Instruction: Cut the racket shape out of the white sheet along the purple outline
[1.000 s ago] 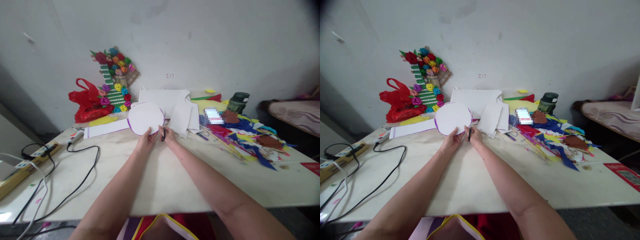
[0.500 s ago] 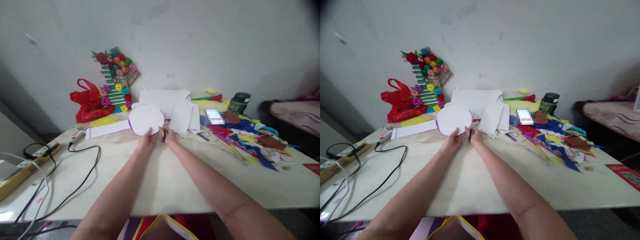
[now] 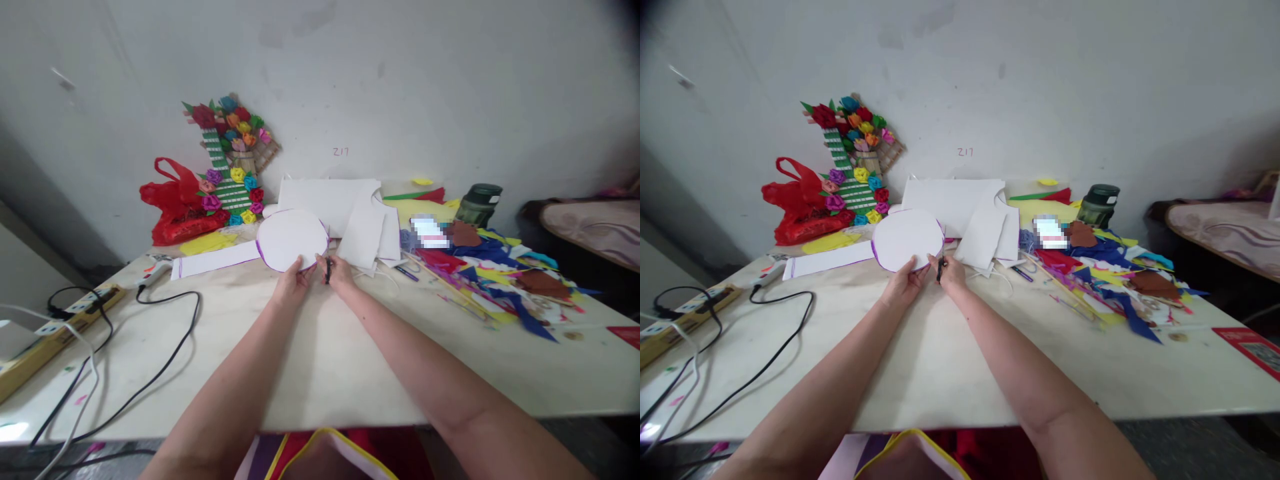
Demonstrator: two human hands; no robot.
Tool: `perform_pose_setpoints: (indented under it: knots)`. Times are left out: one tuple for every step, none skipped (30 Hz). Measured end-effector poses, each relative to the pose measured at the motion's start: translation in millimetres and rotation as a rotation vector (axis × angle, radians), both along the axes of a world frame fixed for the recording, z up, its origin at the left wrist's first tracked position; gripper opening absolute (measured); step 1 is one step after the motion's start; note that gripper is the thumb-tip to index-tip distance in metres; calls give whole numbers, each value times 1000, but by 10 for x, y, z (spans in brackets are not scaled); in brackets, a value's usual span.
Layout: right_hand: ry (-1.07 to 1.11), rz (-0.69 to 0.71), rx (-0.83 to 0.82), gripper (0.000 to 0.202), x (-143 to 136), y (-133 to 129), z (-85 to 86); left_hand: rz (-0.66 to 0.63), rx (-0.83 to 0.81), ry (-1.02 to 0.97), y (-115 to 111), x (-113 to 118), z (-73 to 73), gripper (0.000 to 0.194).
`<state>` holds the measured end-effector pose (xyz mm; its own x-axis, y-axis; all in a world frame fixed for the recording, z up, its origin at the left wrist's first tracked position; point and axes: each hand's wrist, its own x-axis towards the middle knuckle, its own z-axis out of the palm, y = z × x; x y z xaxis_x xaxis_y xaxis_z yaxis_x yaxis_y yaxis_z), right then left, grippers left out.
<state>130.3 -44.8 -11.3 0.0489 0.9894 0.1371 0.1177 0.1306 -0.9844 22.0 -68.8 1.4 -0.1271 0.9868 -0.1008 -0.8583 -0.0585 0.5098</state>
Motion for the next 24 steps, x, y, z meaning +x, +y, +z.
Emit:
perform_pose_setpoints:
  knots:
    - [2,0,8,37,1,-8,6,-1,-9,-10,-3,1,5,45]
    - [6,-1,11,37,2,-16,13,-2,-21,-20,-6,0,9,45]
    - [11,-5,9,37,2,-23,20,-4,-31,-25,-8,-1,12,46]
    - [18,-7,3,37,1,-30,27,-5,-38,-26,-9,-3,13,45]
    - [24,-8,-6,37,1,-35,32,-6,-41,-21,-9,-5,14,45]
    - [28,-7,-15,37,0,-39,36,-6,-39,-13,-10,-8,14,44]
    - [32,-6,-19,37,-1,-40,38,-4,-34,-4,-9,-11,14,43]
    - [37,0,-16,37,-3,-40,38,0,-30,4,-8,-14,14,43]
    - [42,6,-9,37,-6,-39,36,3,-28,8,-7,-18,15,42]
    - [46,9,3,37,-9,-36,32,8,-31,9,-6,-21,15,42]
    - [52,8,19,38,-13,-32,28,8,-36,6,-4,-25,16,41]
    - [61,7,31,38,-18,-28,25,7,-43,1,-2,-29,17,41]
    - [69,5,36,38,-21,-24,22,5,-49,-4,0,-33,16,40]
    - [73,3,28,38,-21,-21,22,4,-53,-8,2,-38,15,40]
    - [77,3,9,37,-18,-18,23,4,-57,-8,4,-44,12,39]
    - [83,11,-15,37,-9,-16,26,5,-59,-7,6,-50,9,40]
    - [92,26,-37,37,6,-15,29,8,-58,-7,8,-57,4,41]
    - [105,46,-53,38,28,-15,32,10,-53,-6,9,-64,-2,43]
    - [123,72,-62,40,55,-15,35,9,-44,-7,9,-71,-7,45]
    - [144,104,-64,42,87,-17,38,6,-35,-8,9,-76,-12,47]
    - [165,139,-64,44,120,-20,42,5,-26,-10,8,-81,-16,49]
    - [181,173,-68,45,152,-25,47,2,-16,-8,6,-84,-17,50]
    - [193,202,-74,47,181,-31,52,-1,-10,-3,3,-86,-16,51]
    - [199,227,-77,47,206,-38,58,-2,-8,4,-1,-86,-14,51]
